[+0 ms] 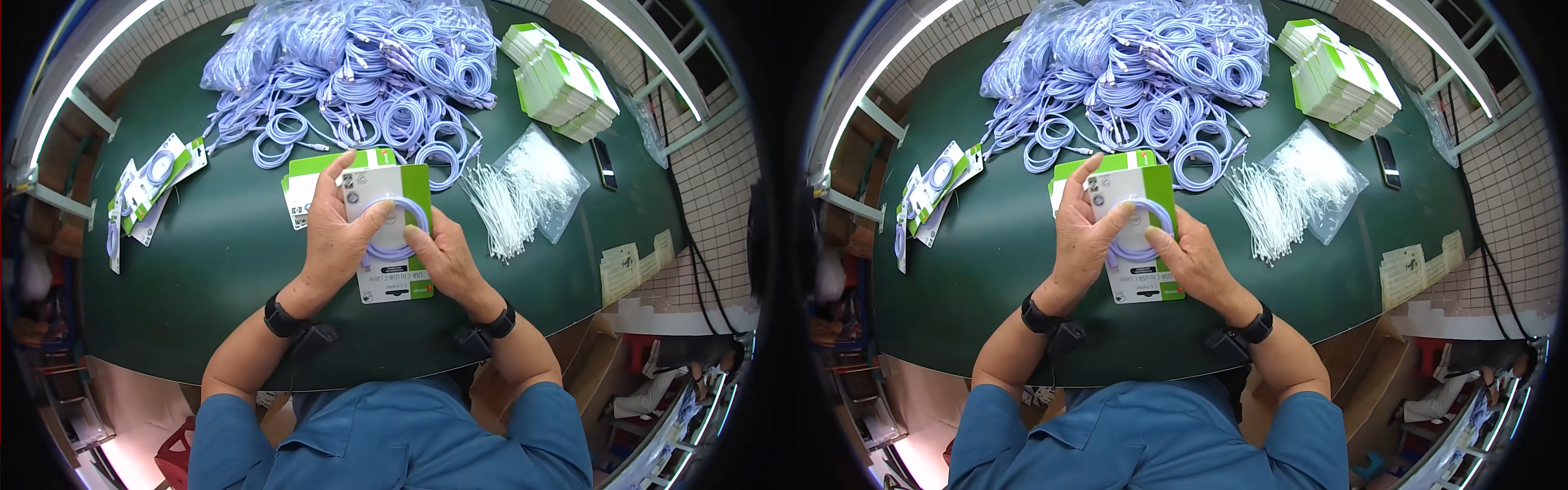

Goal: The person picks up a USB cable and a cardboard backing, aligns the cable onto the backing, and secures it by threading a zip tie through the holes and tightening it by hand. After setting the assembly aside, they pick up another cable and card to repeat the process.

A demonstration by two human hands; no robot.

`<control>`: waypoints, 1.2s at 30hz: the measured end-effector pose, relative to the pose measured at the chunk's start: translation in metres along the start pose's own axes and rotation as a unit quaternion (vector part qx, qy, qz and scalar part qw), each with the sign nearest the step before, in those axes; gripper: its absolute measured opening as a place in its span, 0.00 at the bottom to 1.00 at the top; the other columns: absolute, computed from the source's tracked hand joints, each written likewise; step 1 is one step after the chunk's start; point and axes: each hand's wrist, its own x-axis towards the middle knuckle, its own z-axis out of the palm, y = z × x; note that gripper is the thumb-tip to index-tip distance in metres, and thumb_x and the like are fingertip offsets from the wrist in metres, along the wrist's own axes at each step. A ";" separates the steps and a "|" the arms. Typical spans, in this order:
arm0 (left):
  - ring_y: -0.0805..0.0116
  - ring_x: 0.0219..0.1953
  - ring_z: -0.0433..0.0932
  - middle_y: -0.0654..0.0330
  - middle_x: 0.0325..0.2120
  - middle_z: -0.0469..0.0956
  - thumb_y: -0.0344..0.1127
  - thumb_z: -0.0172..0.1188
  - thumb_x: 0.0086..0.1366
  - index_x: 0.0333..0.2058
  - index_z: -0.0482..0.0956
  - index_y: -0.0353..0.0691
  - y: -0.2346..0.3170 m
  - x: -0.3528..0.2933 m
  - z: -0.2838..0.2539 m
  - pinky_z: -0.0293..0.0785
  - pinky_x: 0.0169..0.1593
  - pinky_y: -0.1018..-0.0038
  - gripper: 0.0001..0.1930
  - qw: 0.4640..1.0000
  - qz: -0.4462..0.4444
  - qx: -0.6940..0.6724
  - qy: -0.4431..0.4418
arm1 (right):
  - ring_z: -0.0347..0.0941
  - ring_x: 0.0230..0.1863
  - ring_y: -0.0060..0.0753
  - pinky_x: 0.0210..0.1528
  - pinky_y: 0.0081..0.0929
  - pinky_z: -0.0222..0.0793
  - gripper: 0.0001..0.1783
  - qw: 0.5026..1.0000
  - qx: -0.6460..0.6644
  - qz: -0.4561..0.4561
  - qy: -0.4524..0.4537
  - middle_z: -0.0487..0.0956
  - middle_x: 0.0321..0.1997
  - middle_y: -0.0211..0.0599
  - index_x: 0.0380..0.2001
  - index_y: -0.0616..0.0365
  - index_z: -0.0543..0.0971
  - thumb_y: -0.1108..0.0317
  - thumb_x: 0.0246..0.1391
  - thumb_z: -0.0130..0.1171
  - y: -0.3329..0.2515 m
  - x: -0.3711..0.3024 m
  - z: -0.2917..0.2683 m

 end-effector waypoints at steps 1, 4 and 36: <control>0.64 0.56 0.80 0.53 0.54 0.78 0.29 0.70 0.66 0.66 0.63 0.34 0.002 0.000 0.003 0.80 0.58 0.68 0.34 1.000 0.001 0.000 -0.001 | 0.77 0.50 0.21 0.52 0.25 0.75 0.23 0.999 0.026 0.022 0.005 0.83 0.52 0.38 0.60 0.67 0.74 0.57 0.77 0.50 0.002 0.002 -0.004; 0.59 0.56 0.76 0.55 0.51 0.78 0.29 0.74 0.60 0.62 0.71 0.37 0.009 -0.004 0.011 0.73 0.62 0.61 0.33 0.903 0.220 0.363 0.072 | 0.78 0.51 0.22 0.53 0.26 0.75 0.23 0.997 0.053 0.042 0.023 0.83 0.53 0.39 0.60 0.67 0.74 0.56 0.77 0.50 0.006 0.004 -0.011; 0.56 0.47 0.76 0.62 0.36 0.80 0.30 0.76 0.51 0.41 0.84 0.41 -0.008 0.001 -0.003 0.70 0.57 0.59 0.17 0.811 0.342 0.456 -0.132 | 0.74 0.43 0.17 0.45 0.20 0.71 0.22 0.996 -0.001 0.009 0.093 0.83 0.46 0.32 0.57 0.64 0.77 0.56 0.76 0.51 0.019 0.002 -0.011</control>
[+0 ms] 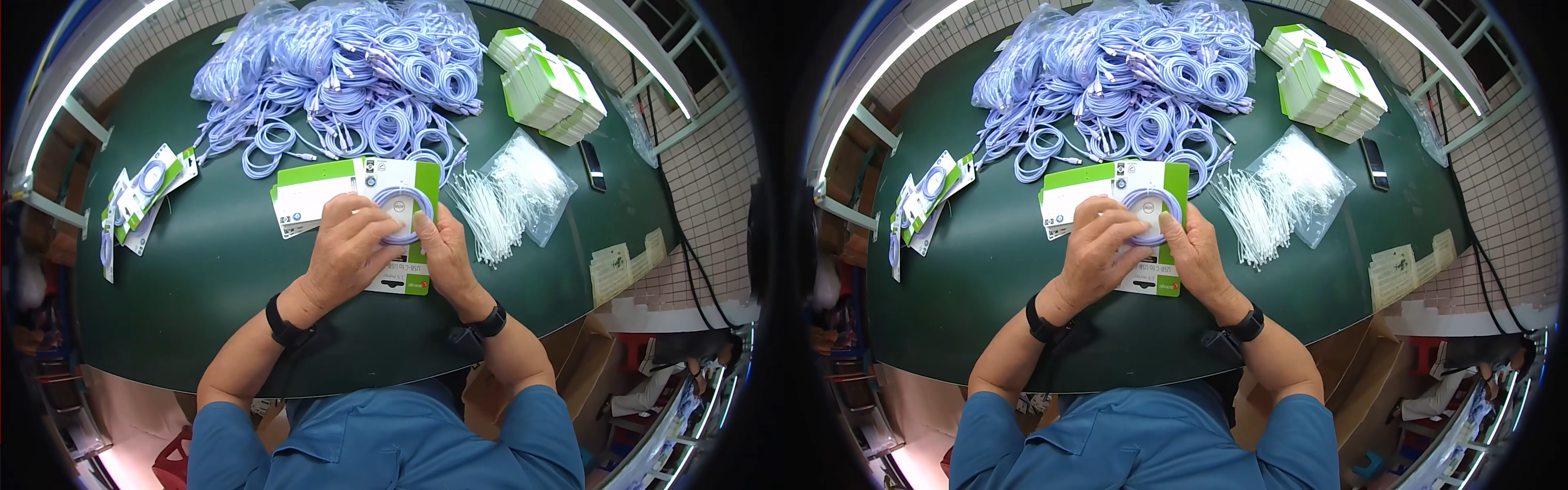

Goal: The person picks up a USB cable and a cardboard backing, aligns the cable onto the backing, and secures it by threading a zip tie through the holes and tightening it by hand. After setting the assembly aside, they pick up another cable and card to repeat the process.

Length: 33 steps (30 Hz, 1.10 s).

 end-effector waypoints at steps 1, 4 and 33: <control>0.56 0.47 0.76 0.62 0.36 0.80 0.30 0.76 0.51 0.41 0.84 0.41 0.000 0.002 -0.001 0.70 0.57 0.59 0.17 1.000 0.000 0.000 0.001 | 0.72 0.41 0.15 0.42 0.18 0.69 0.22 1.000 0.022 0.012 0.011 0.83 0.46 0.31 0.57 0.63 0.77 0.55 0.76 0.51 -0.003 0.001 -0.001; 0.56 0.48 0.77 0.63 0.39 0.81 0.31 0.77 0.49 0.42 0.85 0.43 0.000 0.007 -0.005 0.73 0.54 0.60 0.19 0.980 -0.131 -0.079 0.130 | 0.69 0.37 0.12 0.38 0.15 0.65 0.22 0.998 0.048 0.017 0.025 0.82 0.45 0.29 0.57 0.62 0.77 0.54 0.77 0.50 -0.012 0.003 -0.003; 0.66 0.41 0.78 0.64 0.35 0.80 0.31 0.74 0.57 0.46 0.83 0.42 -0.004 0.019 -0.024 0.75 0.41 0.70 0.17 1.000 0.025 -0.013 0.005 | 0.75 0.43 0.14 0.46 0.19 0.73 0.21 0.993 0.111 0.027 0.001 0.83 0.45 0.30 0.54 0.64 0.79 0.55 0.77 0.50 0.003 0.006 -0.014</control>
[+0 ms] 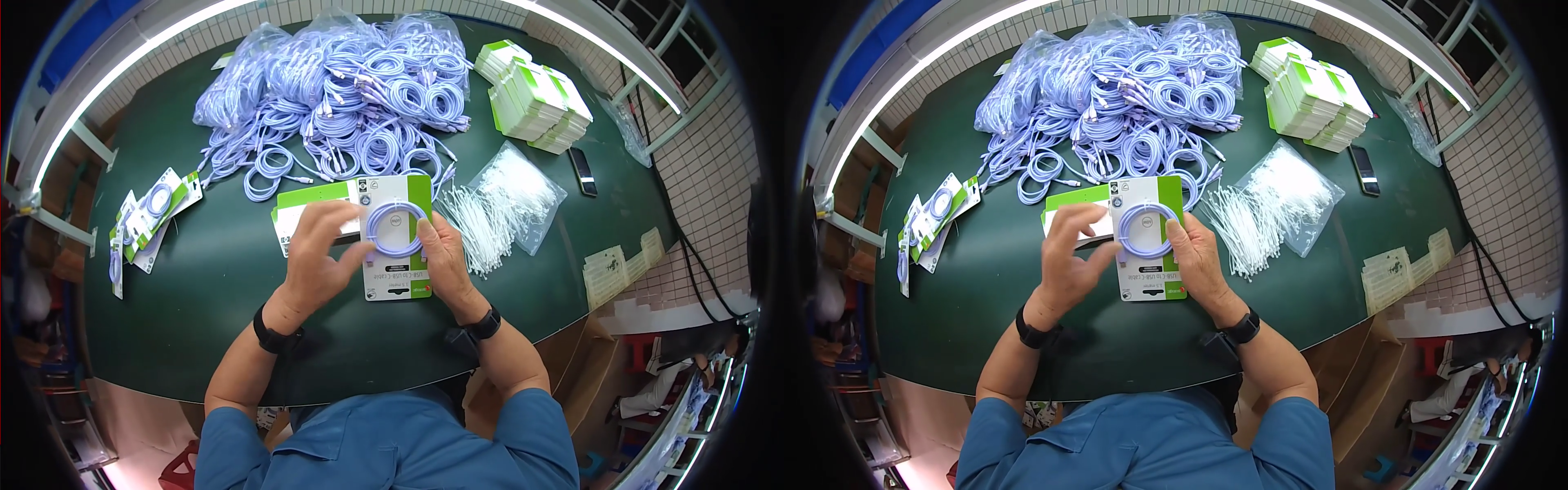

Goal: The person picks up a USB cable and a cardboard backing, aligns the cable onto the backing, and secures it by threading a zip tie through the holes and tightening it by hand. After setting the assembly aside, they pick up another cable and card to repeat the process.

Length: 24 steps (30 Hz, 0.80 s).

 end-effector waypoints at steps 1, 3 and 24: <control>0.69 0.42 0.78 0.64 0.36 0.81 0.31 0.73 0.61 0.47 0.82 0.40 0.004 -0.001 0.003 0.76 0.41 0.72 0.16 0.988 -0.119 -0.080 0.051 | 0.75 0.44 0.14 0.46 0.19 0.72 0.22 1.000 0.029 0.009 -0.003 0.83 0.46 0.31 0.55 0.64 0.79 0.55 0.78 0.50 -0.001 0.000 -0.001; 0.73 0.42 0.79 0.63 0.38 0.82 0.32 0.69 0.67 0.51 0.81 0.36 0.011 -0.006 0.009 0.78 0.40 0.74 0.15 0.896 -0.348 -0.233 0.147 | 0.76 0.44 0.15 0.47 0.19 0.73 0.22 1.000 0.025 0.011 -0.009 0.83 0.46 0.31 0.56 0.64 0.78 0.55 0.78 0.49 -0.006 -0.001 0.003; 0.82 0.28 0.78 0.64 0.29 0.83 0.34 0.61 0.75 0.45 0.80 0.31 0.007 -0.040 0.030 0.74 0.31 0.80 0.10 0.863 -0.392 -0.319 0.018 | 0.81 0.28 0.25 0.28 0.23 0.77 0.16 0.926 -0.310 -0.177 0.122 0.86 0.42 0.44 0.49 0.66 0.78 0.76 0.59 0.69 -0.009 -0.005 0.020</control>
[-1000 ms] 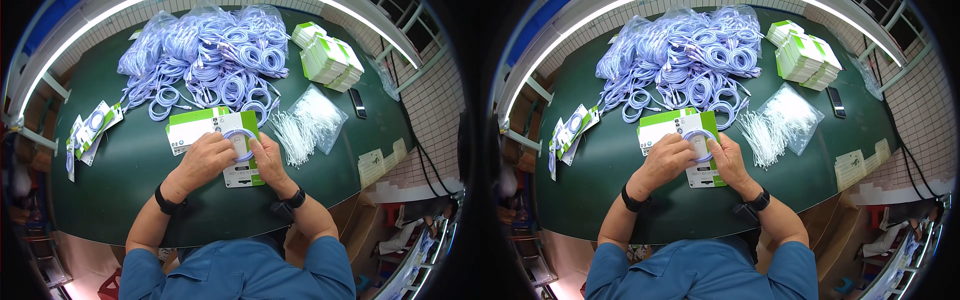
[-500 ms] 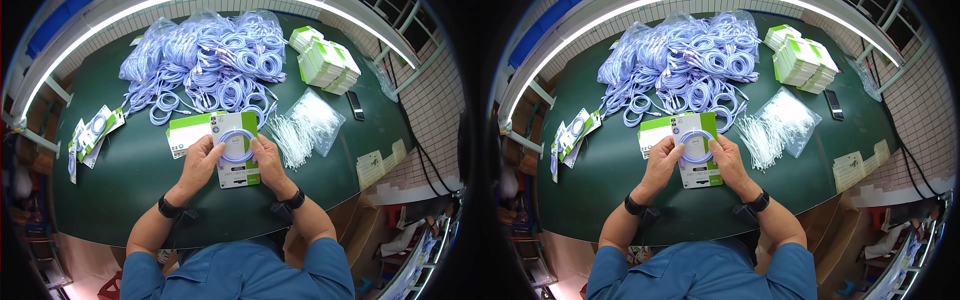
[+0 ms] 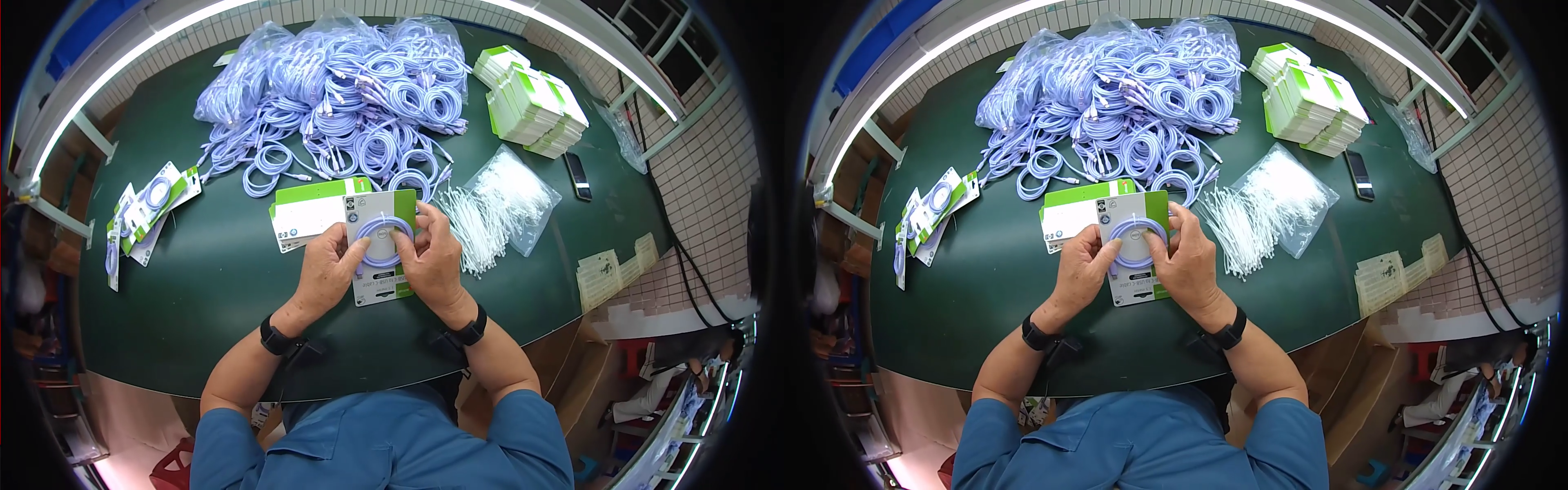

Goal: The person picks up a USB cable and a cardboard backing, aligns the cable onto the backing, and secures it by threading a zip tie through the holes and tightening it by hand. After setting the assembly aside, they pick up another cable and card to repeat the process.

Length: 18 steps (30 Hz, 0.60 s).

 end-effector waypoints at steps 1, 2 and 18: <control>0.82 0.28 0.77 0.64 0.29 0.82 0.34 0.61 0.75 0.45 0.80 0.31 -0.002 0.000 0.000 0.74 0.31 0.80 0.10 1.000 0.002 0.012 0.003 | 0.80 0.25 0.27 0.25 0.23 0.75 0.16 0.999 -0.032 -0.011 0.018 0.85 0.40 0.45 0.47 0.65 0.78 0.78 0.56 0.70 0.000 0.000 0.001; 0.81 0.27 0.77 0.64 0.28 0.82 0.34 0.61 0.74 0.44 0.80 0.30 -0.002 0.000 0.001 0.74 0.31 0.80 0.10 1.000 0.005 0.024 0.004 | 0.80 0.25 0.27 0.25 0.23 0.75 0.16 0.999 -0.033 -0.012 0.018 0.85 0.40 0.45 0.47 0.65 0.78 0.78 0.56 0.70 0.001 -0.001 0.001; 0.80 0.26 0.77 0.63 0.26 0.81 0.35 0.63 0.74 0.44 0.80 0.30 0.005 -0.006 0.008 0.75 0.31 0.79 0.11 0.998 0.033 0.051 0.019 | 0.81 0.30 0.45 0.28 0.37 0.77 0.12 0.974 -0.138 -0.175 0.047 0.81 0.35 0.45 0.44 0.63 0.80 0.80 0.57 0.67 0.003 0.000 -0.002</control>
